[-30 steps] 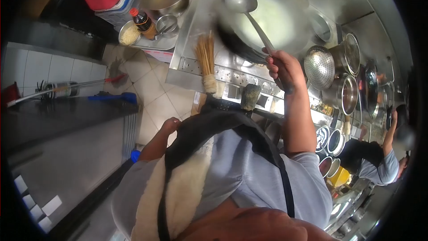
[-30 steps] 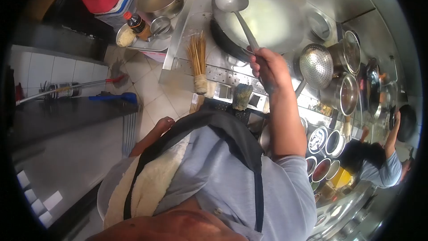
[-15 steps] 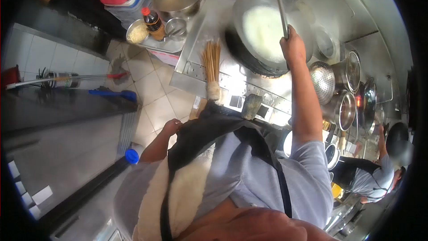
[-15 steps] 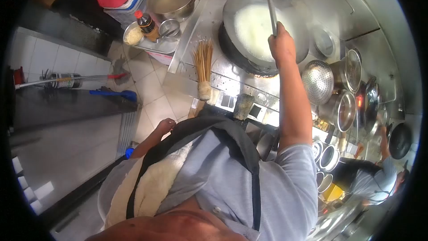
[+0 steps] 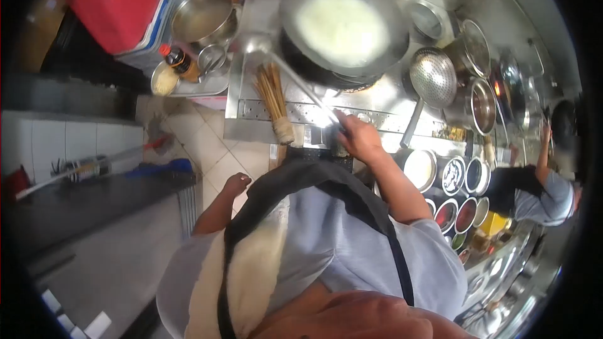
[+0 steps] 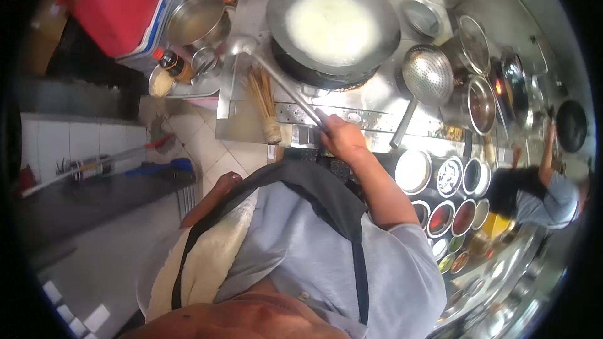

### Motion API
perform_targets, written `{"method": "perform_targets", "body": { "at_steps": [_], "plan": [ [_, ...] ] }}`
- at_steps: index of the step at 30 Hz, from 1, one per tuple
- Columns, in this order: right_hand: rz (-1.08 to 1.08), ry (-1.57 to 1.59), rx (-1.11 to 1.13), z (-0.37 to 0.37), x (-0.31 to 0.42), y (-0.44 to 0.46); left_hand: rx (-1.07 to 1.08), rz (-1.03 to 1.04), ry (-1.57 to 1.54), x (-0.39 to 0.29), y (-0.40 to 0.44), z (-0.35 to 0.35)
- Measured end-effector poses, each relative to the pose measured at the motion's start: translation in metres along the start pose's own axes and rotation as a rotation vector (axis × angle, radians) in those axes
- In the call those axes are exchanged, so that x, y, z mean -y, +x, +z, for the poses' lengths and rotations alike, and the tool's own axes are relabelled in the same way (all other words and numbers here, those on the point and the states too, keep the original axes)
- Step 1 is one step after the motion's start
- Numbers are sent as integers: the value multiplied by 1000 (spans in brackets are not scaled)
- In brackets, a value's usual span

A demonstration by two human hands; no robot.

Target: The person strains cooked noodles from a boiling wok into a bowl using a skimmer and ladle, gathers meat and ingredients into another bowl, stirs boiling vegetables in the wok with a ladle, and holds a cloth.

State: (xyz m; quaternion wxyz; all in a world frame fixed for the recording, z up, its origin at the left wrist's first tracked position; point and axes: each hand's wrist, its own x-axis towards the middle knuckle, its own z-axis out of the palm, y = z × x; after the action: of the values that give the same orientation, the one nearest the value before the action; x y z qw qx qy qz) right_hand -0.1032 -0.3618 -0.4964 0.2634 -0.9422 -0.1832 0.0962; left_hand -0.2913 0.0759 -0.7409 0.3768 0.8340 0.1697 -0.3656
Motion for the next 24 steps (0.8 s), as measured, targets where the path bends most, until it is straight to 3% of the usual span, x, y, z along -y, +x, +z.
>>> {"method": "perform_targets", "body": {
  "at_steps": [3, 4, 6, 8, 13, 16, 17, 18, 20, 21, 23, 24],
  "plan": [
    [-18, -231, 68, 49, -27, 1, -10, -2, -25, -48, -17, -26],
    [-13, -313, 105, 57, -31, 4, -11, 15, -9, -36, -3, -26],
    [-3, -322, 100, 66, -42, 5, 83, 124, 153, -15, 21, -27],
    [-63, -351, -36, 81, -50, -1, 114, 36, 102, -20, 11, -35],
    [80, -240, -11, 100, -48, -19, 62, 62, -13, -13, 4, -38],
    [189, -161, -10, 88, -33, -24, 137, 84, -36, 5, 23, -40],
    [112, -187, -143, 89, -30, -32, 169, 84, -89, 23, 43, -33],
    [-21, -232, -316, 84, -23, -42, 242, 383, 77, 21, 49, -41],
    [126, 1, -99, 55, 14, -59, 263, 272, -36, -18, 32, -41],
    [116, 8, -99, 62, 14, -65, 253, 266, -36, -41, 18, -42],
    [196, 783, 356, 70, 0, -85, 370, 338, -228, -103, -8, -41],
    [189, 778, 361, 67, 2, -98, 362, 339, -234, -136, -27, -45]
  ]
}}
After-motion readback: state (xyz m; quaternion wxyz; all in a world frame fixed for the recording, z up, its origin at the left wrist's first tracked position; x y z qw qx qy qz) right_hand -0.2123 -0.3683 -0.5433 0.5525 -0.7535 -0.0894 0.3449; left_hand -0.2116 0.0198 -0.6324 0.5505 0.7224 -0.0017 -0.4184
